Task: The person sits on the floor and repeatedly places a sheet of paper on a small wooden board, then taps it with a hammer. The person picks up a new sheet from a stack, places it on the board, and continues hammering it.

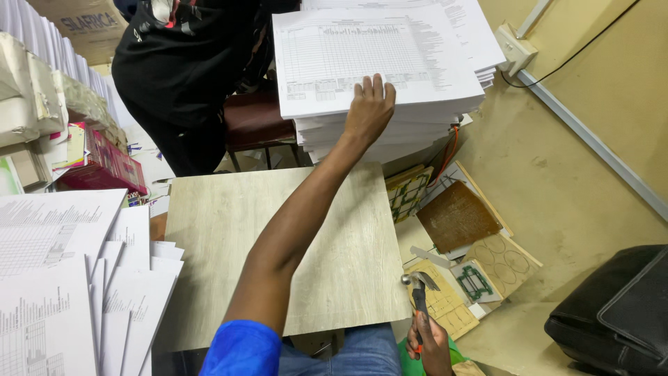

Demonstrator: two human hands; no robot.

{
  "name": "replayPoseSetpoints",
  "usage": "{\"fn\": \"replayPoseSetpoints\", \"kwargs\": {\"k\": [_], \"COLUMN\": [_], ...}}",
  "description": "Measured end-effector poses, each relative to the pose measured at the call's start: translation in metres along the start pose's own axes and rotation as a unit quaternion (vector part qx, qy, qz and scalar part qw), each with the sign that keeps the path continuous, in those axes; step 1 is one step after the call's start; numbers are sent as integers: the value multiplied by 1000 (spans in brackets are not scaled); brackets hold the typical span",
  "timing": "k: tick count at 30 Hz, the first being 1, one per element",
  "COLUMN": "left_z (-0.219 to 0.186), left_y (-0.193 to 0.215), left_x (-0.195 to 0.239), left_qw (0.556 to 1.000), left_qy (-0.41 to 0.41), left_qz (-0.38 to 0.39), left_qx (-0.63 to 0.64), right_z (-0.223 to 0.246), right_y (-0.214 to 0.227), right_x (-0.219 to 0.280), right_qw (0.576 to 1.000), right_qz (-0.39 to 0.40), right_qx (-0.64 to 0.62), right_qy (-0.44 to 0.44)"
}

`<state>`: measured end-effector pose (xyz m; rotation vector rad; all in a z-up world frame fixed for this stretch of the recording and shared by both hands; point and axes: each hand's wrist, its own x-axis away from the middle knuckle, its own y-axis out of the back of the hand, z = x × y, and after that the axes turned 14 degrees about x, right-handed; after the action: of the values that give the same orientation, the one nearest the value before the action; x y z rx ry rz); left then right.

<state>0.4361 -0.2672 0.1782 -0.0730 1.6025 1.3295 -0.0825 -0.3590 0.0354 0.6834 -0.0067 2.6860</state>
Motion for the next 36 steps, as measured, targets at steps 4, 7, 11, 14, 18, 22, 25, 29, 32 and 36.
{"fn": "replayPoseSetpoints", "kwargs": {"k": [4, 7, 11, 14, 18, 22, 25, 29, 32, 36], "left_z": [11, 44, 56, 44, -5, -60, -97, -114, -107, -120], "left_y": [13, 117, 290, 353, 350, 245, 195, 240, 229, 192], "left_x": [-37, -40, 6, 68, 165, 297, 383, 385, 416, 496], "left_qw": [993, 944, 870, 793, 616, 453, 176, 138, 116, 122], "left_qy": [30, 131, 241, 321, 526, 675, 815, 830, 816, 789], "left_qz": [-54, -30, -204, -290, -322, -241, -255, -303, -387, -385], "left_qx": [104, 302, 378, 429, 490, 530, 490, 448, 413, 463], "right_z": [-23, -39, -42, -18, -5, -12, -11, -9, 1, 14], "right_y": [7, 8, 12, 7, 3, 8, 11, 16, -1, -27], "right_x": [1, -6, 9, 17, 21, 30, 38, 53, 54, 52], "right_qw": [1000, 998, 999, 999, 998, 996, 997, 997, 995, 993], "right_qz": [-10, -31, -18, -21, -31, -20, -38, -51, -41, 18], "right_qx": [-10, -52, -35, -8, 4, -9, -11, -13, -28, -32], "right_qy": [22, -10, -12, 27, 55, 92, 71, 63, 90, 113]}}
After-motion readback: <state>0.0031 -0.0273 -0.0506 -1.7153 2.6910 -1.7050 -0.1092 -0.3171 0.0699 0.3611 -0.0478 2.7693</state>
